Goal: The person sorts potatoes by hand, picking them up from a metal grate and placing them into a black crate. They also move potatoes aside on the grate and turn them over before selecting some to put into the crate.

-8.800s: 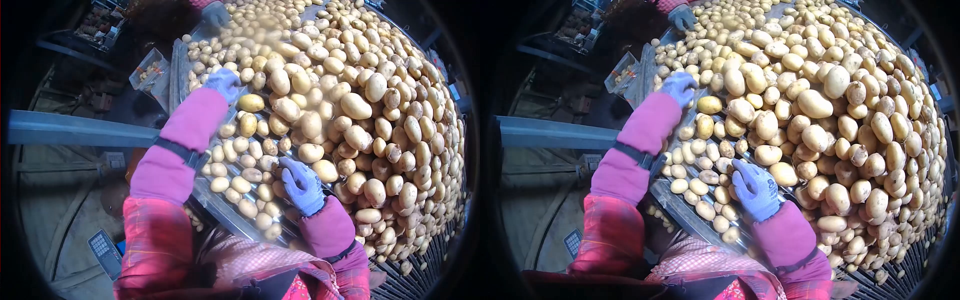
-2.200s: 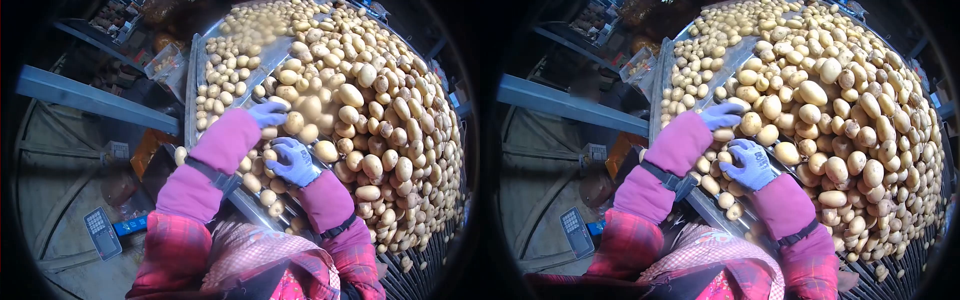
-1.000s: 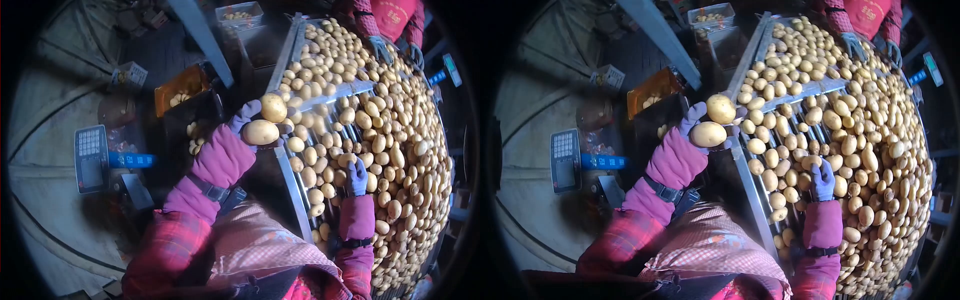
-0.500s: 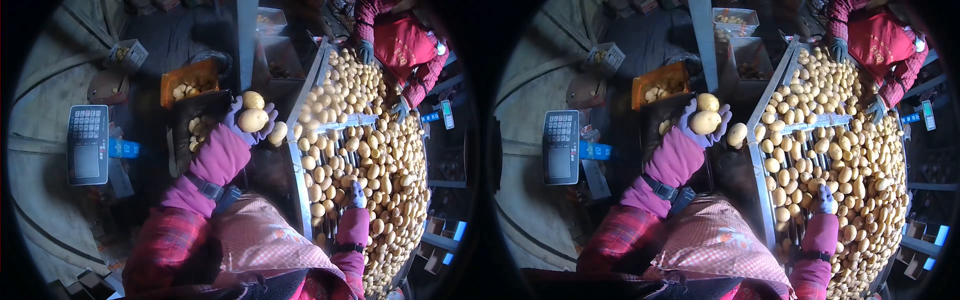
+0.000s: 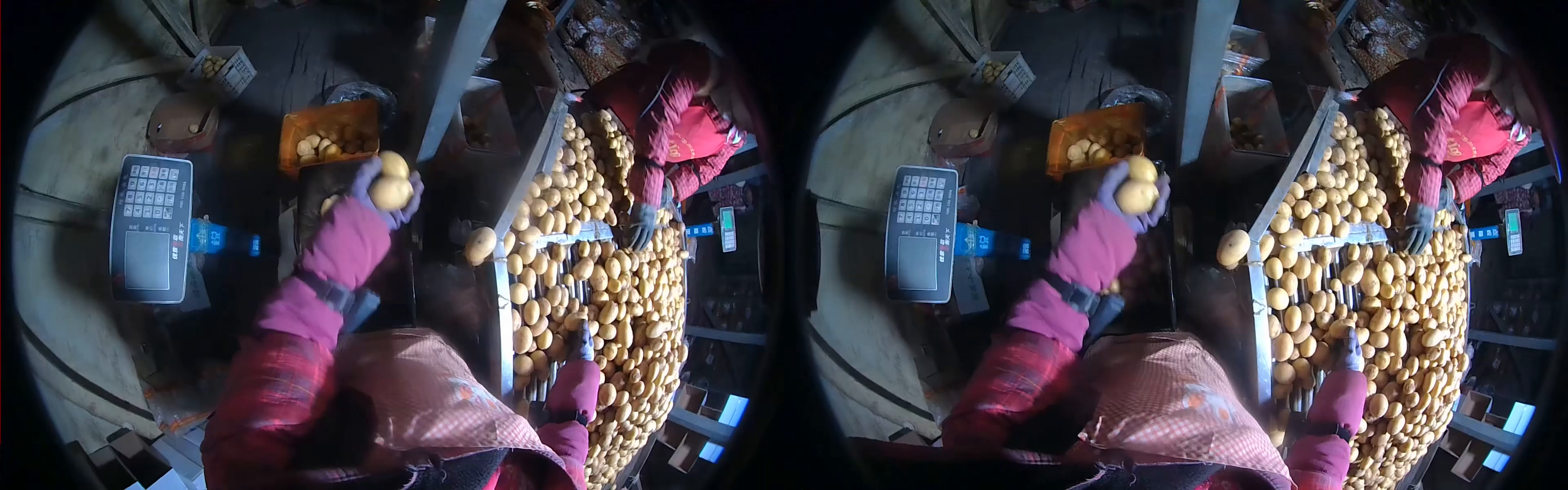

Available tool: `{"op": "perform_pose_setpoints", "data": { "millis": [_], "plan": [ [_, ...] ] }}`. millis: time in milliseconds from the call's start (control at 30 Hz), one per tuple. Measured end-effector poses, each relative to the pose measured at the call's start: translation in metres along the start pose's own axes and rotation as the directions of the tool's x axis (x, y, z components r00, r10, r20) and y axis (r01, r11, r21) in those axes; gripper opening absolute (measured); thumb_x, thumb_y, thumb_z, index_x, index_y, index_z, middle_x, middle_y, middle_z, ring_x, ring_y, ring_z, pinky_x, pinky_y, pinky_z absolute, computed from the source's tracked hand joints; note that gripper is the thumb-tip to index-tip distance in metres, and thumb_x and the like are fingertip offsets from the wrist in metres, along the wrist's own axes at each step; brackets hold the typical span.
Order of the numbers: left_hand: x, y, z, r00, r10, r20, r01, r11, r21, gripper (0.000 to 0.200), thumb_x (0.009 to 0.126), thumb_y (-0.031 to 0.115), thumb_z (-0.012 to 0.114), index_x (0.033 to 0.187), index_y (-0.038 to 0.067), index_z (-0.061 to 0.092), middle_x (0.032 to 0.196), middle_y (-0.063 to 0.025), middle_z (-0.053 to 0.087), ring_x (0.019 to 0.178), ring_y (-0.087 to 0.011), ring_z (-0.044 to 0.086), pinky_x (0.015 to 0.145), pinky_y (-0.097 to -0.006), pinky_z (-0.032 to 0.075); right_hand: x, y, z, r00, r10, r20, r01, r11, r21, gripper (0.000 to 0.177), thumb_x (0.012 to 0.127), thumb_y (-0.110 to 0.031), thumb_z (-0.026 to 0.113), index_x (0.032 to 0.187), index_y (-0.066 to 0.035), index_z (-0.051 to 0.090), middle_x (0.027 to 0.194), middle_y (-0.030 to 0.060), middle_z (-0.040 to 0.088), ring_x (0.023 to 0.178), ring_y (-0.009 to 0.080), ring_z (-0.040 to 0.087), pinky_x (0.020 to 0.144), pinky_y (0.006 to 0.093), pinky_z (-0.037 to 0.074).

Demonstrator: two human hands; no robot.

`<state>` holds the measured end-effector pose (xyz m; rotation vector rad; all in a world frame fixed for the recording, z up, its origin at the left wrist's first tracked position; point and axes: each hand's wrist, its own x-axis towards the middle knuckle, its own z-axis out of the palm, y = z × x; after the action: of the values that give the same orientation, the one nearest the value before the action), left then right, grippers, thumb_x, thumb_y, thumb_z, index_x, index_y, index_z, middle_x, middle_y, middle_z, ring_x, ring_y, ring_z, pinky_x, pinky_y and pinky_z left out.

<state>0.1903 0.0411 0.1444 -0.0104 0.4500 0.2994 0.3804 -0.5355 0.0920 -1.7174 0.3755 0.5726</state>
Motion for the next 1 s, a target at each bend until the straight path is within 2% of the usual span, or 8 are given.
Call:
{"op": "perform_pose_setpoints", "data": {
  "millis": [167,400,500,767,800,900,967,1000],
  "plan": [
    [0.047,0.078,-0.017,0.824,0.518,-0.230,-0.538,0.843,-0.031,0.039,0.079,0.017,0.073,0.113,0.014,0.056,0.115,-0.0093,0.058,0.110,-0.0362,0.053,0.082,-0.0547,0.057,-0.019,-0.005,0.020,0.995,-0.030,-0.094,0.038,0.996,0.081,0.058,0.090,-0.053,0.058,0.125,-0.007,0.059,0.114,0.0078,0.064,0.096,0.0225,0.061,0.083,0.0373,0.051],
    [-0.012,0.069,-0.018,0.966,0.210,0.151,-0.194,0.974,-0.119,0.043,0.088,0.031,0.064,0.124,0.010,0.054,0.134,-0.0164,0.049,0.124,-0.0382,0.047,0.088,-0.0545,0.055,-0.021,-0.022,0.021,0.990,0.122,0.067,-0.132,0.978,0.164,0.059,0.090,-0.055,0.057,0.126,-0.008,0.058,0.114,0.0075,0.064,0.094,0.0253,0.061,0.083,0.0402,0.051],
    [-0.029,0.064,-0.015,0.826,-0.117,0.552,0.198,0.976,-0.090,0.065,0.089,0.038,0.062,0.141,0.005,0.041,0.148,-0.0233,0.032,0.130,-0.0375,0.044,0.095,-0.0483,0.051,-0.014,-0.018,0.017,0.985,0.143,0.098,-0.163,0.958,0.236,0.063,0.088,-0.058,0.058,0.127,-0.008,0.057,0.117,0.0087,0.063,0.094,0.0267,0.061,0.082,0.0420,0.052],
    [-0.040,0.049,-0.001,0.625,-0.281,0.728,0.232,0.958,0.170,0.062,0.091,0.040,0.054,0.137,-0.001,0.046,0.135,-0.0340,0.045,0.091,-0.0445,0.066,0.062,-0.0433,0.053,-0.028,-0.029,0.034,0.985,0.138,0.100,-0.157,0.963,0.219,0.060,0.089,-0.055,0.058,0.127,-0.009,0.058,0.117,0.0095,0.064,0.097,0.0266,0.062,0.082,0.0419,0.052],
    [-0.034,0.047,-0.007,0.622,-0.318,0.716,0.126,0.943,0.309,0.071,0.092,0.053,0.050,0.143,0.006,0.039,0.138,-0.0276,0.046,0.065,-0.0265,0.060,0.056,-0.0365,0.046,-0.023,-0.025,0.030,0.986,0.142,0.086,-0.158,0.964,0.212,0.060,0.089,-0.056,0.058,0.127,-0.009,0.059,0.117,0.0093,0.064,0.098,0.0267,0.062,0.083,0.0421,0.052],
    [-0.010,0.015,-0.009,0.650,-0.414,0.638,0.331,0.909,0.252,0.069,0.091,0.055,0.051,0.139,0.005,0.045,0.135,-0.0269,0.050,0.063,-0.0254,0.060,0.051,-0.0323,0.044,-0.015,-0.015,0.022,0.989,0.144,0.029,-0.146,0.975,0.169,0.060,0.089,-0.057,0.056,0.127,-0.010,0.059,0.119,0.0087,0.064,0.102,0.0270,0.062,0.086,0.0425,0.051],
    [0.008,-0.002,0.019,0.876,-0.451,0.169,0.344,0.832,0.435,0.063,0.087,0.056,0.054,0.131,0.010,0.055,0.128,-0.0231,0.056,0.075,-0.0275,0.066,0.054,-0.0313,0.050,-0.013,-0.011,0.019,0.991,0.136,0.001,-0.134,0.981,0.139,0.060,0.089,-0.058,0.055,0.126,-0.010,0.060,0.120,0.0084,0.064,0.104,0.0272,0.062,0.089,0.0428,0.051],
    [0.026,-0.031,0.045,0.980,-0.191,0.057,0.151,0.900,0.409,0.069,0.086,0.058,0.055,0.138,0.012,0.047,0.135,-0.0231,0.050,0.093,-0.0328,0.063,0.069,-0.0391,0.052,-0.017,-0.013,0.019,0.993,0.117,-0.004,-0.116,0.988,0.107,0.059,0.089,-0.057,0.058,0.124,-0.010,0.062,0.117,0.0069,0.065,0.100,0.0245,0.062,0.087,0.0404,0.051]
  ]
}}
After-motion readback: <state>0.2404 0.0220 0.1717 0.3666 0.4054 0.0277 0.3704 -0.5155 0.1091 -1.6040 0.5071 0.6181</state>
